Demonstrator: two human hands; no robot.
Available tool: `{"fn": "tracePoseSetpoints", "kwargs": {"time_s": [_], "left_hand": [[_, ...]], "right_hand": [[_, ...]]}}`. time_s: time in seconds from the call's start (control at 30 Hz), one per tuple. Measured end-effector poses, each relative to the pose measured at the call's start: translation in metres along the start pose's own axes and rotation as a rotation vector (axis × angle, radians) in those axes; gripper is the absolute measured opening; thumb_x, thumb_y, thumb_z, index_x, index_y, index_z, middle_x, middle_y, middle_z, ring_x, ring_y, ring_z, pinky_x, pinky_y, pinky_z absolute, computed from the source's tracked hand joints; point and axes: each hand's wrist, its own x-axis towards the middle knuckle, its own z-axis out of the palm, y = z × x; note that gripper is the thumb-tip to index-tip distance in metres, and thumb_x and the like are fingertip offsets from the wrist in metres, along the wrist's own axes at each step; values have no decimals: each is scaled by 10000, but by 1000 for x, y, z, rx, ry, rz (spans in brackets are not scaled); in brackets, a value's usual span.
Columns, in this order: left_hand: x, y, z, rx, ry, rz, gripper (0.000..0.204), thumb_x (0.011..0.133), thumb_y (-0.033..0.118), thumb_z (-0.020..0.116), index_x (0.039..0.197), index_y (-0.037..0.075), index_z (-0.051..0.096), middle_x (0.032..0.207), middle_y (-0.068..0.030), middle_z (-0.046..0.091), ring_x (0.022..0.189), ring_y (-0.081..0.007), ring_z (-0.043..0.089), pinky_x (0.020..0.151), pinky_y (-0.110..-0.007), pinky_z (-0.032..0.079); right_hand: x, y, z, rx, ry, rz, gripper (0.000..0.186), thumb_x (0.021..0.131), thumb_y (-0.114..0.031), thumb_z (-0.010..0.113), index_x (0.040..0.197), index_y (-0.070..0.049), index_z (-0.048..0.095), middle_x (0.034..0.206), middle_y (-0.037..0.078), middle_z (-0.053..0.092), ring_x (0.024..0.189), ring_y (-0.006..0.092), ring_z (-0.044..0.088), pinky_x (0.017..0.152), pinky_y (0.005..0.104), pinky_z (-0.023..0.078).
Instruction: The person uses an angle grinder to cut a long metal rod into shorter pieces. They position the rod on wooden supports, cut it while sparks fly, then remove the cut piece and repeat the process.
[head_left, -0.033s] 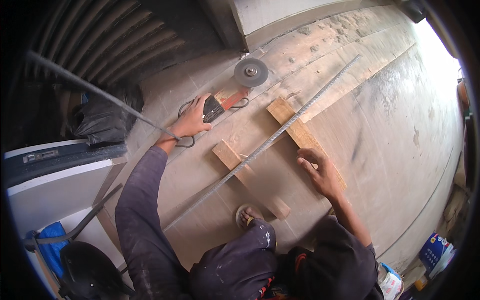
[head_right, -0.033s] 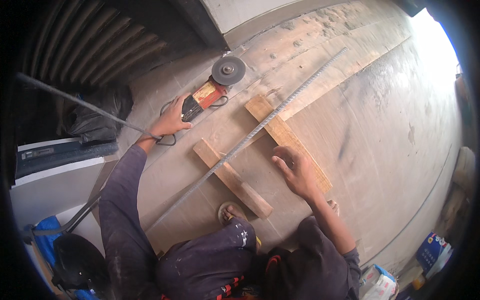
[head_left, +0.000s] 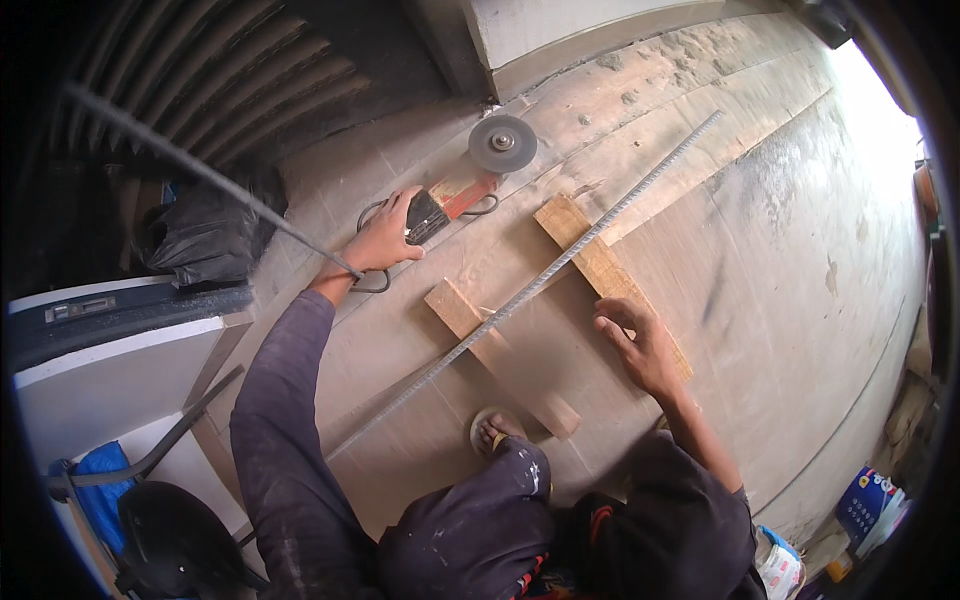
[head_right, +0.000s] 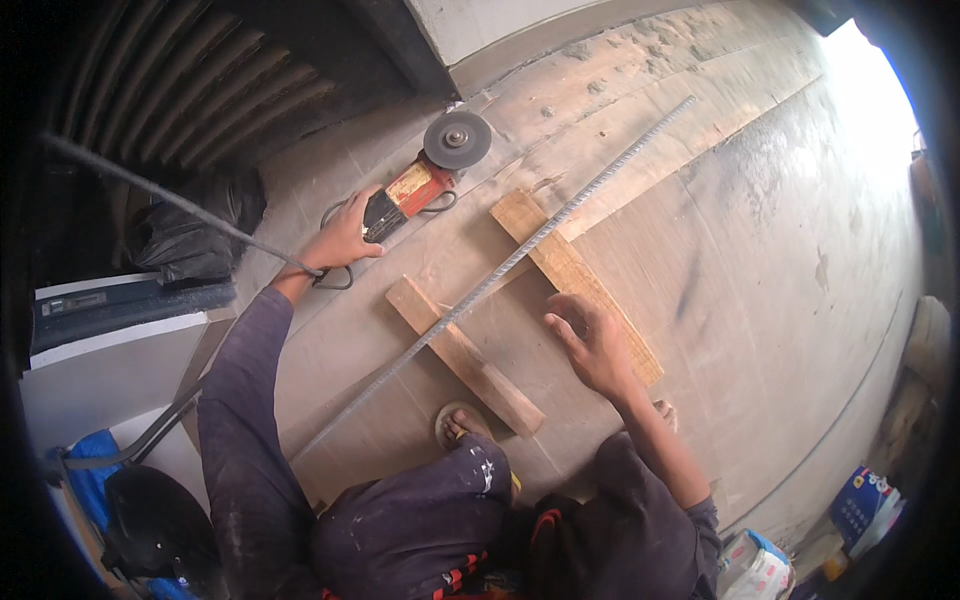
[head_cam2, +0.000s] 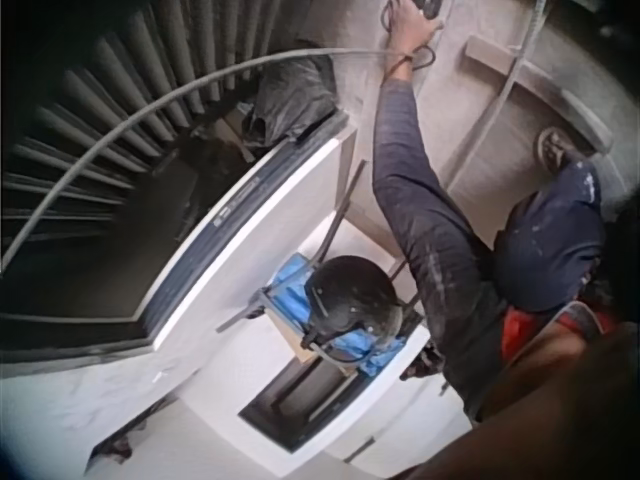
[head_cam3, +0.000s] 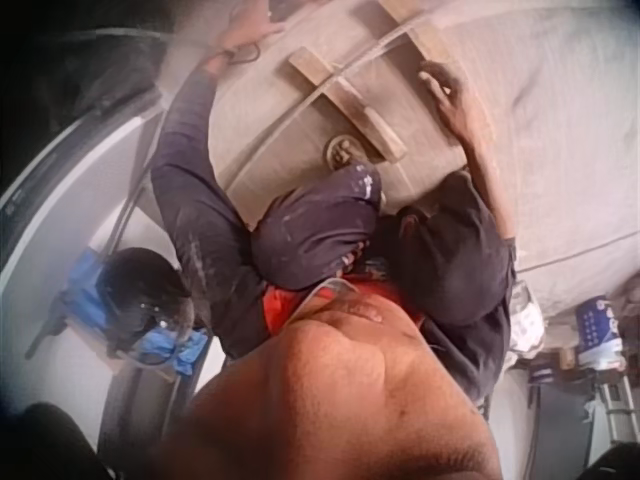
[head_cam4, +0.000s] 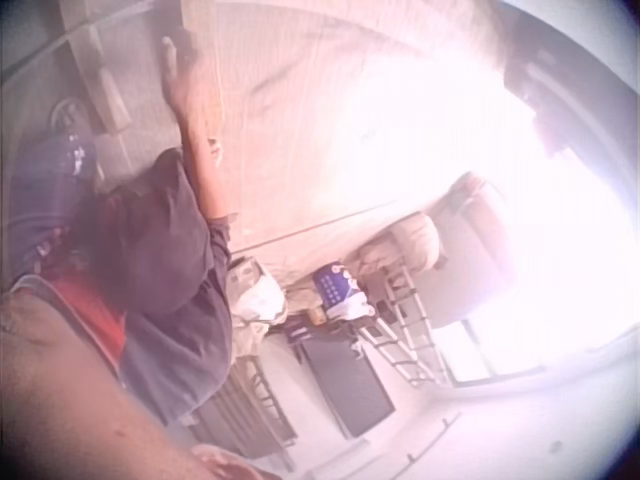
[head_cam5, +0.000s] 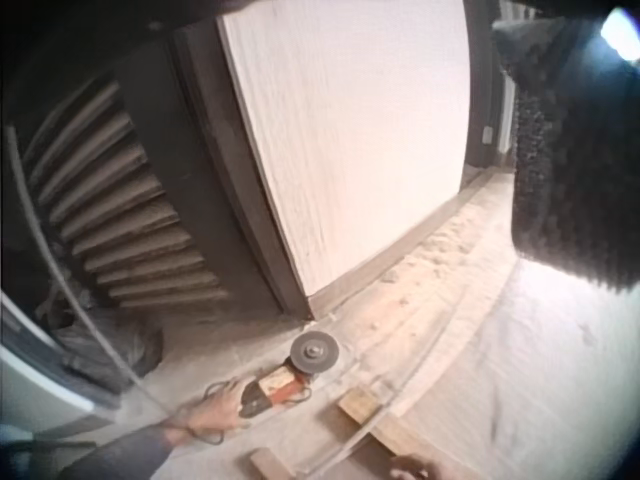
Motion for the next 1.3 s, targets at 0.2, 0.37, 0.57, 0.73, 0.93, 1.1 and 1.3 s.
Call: {"fn": "tracePoseSetpoints", "kwargs": {"time_s": [0.2,0.37,0.57,0.73,0.93,1.1,1.3], "left_hand": [[4,-1,1,-79,-70,-62,1037,586,262,876,1410,13,299,1252,-260,541,1186,-412,516,1000,-433,412],[1,1,-9,-190,-103,-78,992,586,256,888,1390,11,362,1205,-236,584,1141,-359,564,965,-402,441],[0,-4,-22,-572,-173,-171,783,715,138,819,1381,6,430,1250,-114,581,1160,-205,552,996,-320,426],[6,-21,-32,-815,-147,-295,595,873,205,696,1361,-18,439,1265,-150,567,1181,-209,542,1021,-326,426],[4,-47,-49,-1230,61,-231,439,994,187,493,1340,-75,429,1275,-218,544,1198,-282,547,1041,-361,434],[-29,-36,-61,-1220,479,-292,414,993,135,472,1357,-55,424,1275,-214,545,1198,-278,547,1044,-364,435],[-120,8,21,-324,1096,-471,334,964,181,580,1210,-38,521,1103,-145,603,1032,-219,591,916,-329,471]], "right_hand": [[-13,9,-2,54,4,107,316,915,-246,623,1098,12,629,1049,182,679,1008,281,658,874,367,486],[-18,18,1,50,3,115,322,910,-249,629,1101,11,628,1050,175,679,1011,273,656,871,362,484],[-19,20,1,51,2,116,317,907,-251,635,1091,7,635,1047,170,680,995,269,657,861,360,487],[-21,20,1,34,-1,114,318,907,-255,638,1096,1,637,1035,166,684,980,265,663,849,355,493],[-23,25,-2,41,-5,129,329,916,-264,630,1107,4,636,1029,166,689,984,254,669,841,353,501],[-29,23,-16,6,4,178,340,919,-269,624,1116,8,635,1038,160,692,1008,256,671,855,361,510],[-47,42,-29,-6,56,226,339,917,-275,623,1101,9,640,1025,159,695,989,263,676,844,374,520]]}}
